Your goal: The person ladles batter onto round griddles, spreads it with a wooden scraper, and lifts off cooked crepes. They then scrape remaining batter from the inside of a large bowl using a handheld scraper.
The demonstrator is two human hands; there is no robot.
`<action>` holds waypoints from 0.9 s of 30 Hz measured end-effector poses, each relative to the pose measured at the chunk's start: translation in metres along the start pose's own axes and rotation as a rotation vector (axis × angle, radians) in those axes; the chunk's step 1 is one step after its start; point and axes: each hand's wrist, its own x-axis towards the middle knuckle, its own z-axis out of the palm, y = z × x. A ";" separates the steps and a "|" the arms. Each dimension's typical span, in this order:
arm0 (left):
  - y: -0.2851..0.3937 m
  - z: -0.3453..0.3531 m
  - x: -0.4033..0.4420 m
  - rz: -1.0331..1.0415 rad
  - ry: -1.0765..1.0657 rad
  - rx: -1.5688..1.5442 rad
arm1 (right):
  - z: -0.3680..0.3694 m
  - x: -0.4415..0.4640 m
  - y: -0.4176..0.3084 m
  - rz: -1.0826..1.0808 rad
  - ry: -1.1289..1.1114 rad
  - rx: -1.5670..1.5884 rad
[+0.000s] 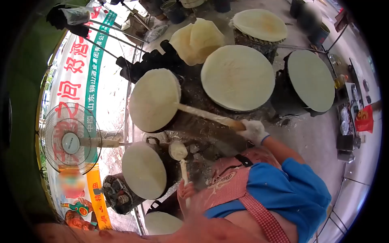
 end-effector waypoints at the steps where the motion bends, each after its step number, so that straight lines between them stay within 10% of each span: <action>1: -0.019 -0.003 0.012 -0.012 0.011 -0.034 | -0.006 -0.006 0.023 -0.030 0.044 -0.076; 10: -0.041 -0.037 0.070 -0.280 -0.057 0.221 | 0.012 0.077 0.039 -0.359 0.360 -0.375; 19: -0.025 0.012 0.057 -0.414 0.162 0.076 | -0.076 0.125 0.041 -0.166 0.269 -0.135; 21: -0.011 0.012 0.055 -0.368 0.209 0.087 | -0.057 0.182 0.094 -0.199 0.599 -0.011; 27: 0.054 -0.016 0.061 -0.444 0.224 0.136 | -0.265 0.239 0.045 -0.181 0.379 -0.038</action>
